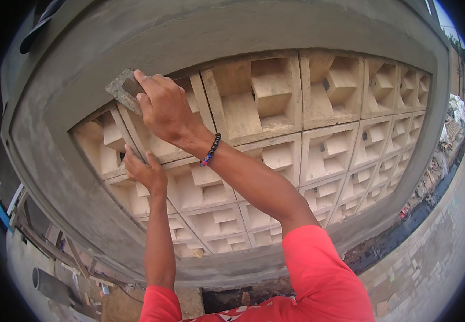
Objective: The person applies plaster to a decorative lattice wall using a trowel. They repeatedly scoop plaster from buckets on the ground and smooth it onto the wall surface, working along the top edge and across the patterned sections.
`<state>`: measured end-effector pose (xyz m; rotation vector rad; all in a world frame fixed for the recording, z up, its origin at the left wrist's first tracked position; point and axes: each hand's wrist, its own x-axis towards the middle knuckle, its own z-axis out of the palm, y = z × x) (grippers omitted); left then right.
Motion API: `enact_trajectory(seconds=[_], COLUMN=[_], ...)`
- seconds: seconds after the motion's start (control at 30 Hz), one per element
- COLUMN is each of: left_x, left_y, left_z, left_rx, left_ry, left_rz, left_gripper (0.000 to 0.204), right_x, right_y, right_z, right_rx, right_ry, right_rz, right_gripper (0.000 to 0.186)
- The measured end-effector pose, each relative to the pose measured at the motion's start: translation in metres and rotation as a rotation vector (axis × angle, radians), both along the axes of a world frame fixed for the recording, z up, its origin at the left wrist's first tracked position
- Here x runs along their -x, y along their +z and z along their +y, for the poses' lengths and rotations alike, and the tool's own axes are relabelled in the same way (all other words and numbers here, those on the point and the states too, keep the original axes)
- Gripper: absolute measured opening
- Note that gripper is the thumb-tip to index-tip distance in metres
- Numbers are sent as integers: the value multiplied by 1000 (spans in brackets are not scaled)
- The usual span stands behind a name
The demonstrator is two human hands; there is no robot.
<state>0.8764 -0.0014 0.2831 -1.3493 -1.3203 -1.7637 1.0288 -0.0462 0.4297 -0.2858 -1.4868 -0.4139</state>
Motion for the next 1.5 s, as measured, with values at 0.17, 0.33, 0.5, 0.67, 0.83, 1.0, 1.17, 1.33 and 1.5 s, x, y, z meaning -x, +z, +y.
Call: enact_trajectory(seconds=[0.17,0.33,0.5,0.67,0.83,1.0,1.17,1.33,1.5], left_x=[8,-6,-1,9,2,3,0,10,4], left_y=[-5,-1,-4,-4,-2,-2,-1,-2,-4], left_z=[1,3,5,3,2,-2,-1,1,1], left_rx=[6,-12,-18,15,-3,-4,14,-16,8], left_ry=[17,0,-20,-1,-26,-15,-46,-25,-22], left_rz=[12,-11,-4,-12,-2,11,-4,7,-12], left_gripper=[68,68,69,69,69,69,68,68,68], right_x=[-89,-171,-66,-97,-231,-126,-24,-124,-180], right_y=[2,14,-5,-2,15,11,-7,-2,1], right_z=[-13,-9,0,-18,-9,6,3,-31,-33], right_rx=[-4,-54,-64,-84,-15,-112,-3,328,271], right_ry=[-16,-488,-452,-306,-500,-414,-96,664,467], right_rz=[322,455,177,225,592,396,77,454,480], right_gripper=[40,41,42,39,40,40,42,45,46])
